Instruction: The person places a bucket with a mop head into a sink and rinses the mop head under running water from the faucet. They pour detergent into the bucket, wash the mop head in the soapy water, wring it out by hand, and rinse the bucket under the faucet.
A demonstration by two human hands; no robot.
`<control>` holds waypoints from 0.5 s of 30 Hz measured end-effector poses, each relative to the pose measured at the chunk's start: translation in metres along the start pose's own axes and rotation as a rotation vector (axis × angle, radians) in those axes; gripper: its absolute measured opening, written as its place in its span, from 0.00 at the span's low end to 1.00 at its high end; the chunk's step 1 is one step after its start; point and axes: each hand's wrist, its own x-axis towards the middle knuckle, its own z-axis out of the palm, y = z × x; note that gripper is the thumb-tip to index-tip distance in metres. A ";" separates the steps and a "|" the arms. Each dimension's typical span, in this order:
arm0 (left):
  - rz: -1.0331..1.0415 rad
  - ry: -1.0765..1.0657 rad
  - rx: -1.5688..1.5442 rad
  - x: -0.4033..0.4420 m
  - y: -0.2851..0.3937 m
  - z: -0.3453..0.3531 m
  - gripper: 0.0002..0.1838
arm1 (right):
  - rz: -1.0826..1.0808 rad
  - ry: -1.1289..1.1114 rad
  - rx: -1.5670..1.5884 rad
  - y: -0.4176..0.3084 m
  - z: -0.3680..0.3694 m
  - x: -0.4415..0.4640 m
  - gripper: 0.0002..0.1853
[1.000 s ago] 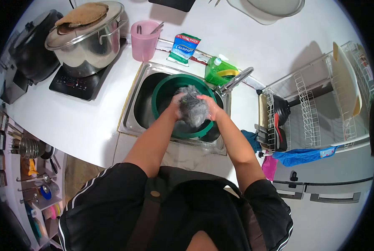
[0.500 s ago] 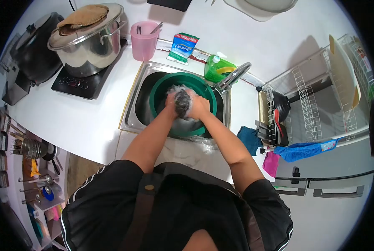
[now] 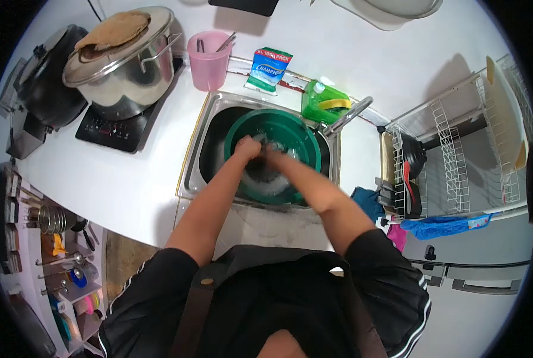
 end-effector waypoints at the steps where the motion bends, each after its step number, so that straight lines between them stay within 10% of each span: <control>1: 0.147 -0.023 0.267 0.002 0.003 -0.004 0.22 | 0.217 0.151 0.421 -0.019 0.033 0.014 0.28; 3: 0.128 0.055 0.215 0.018 -0.009 0.011 0.20 | -0.042 0.243 -0.058 -0.043 -0.016 -0.040 0.28; 6: 0.069 -0.022 0.276 0.019 -0.010 0.000 0.22 | 0.070 0.150 0.217 -0.063 -0.069 -0.072 0.26; 15: 0.868 -0.151 0.099 -0.008 0.003 -0.002 0.56 | -0.238 0.674 0.275 -0.036 -0.163 -0.191 0.16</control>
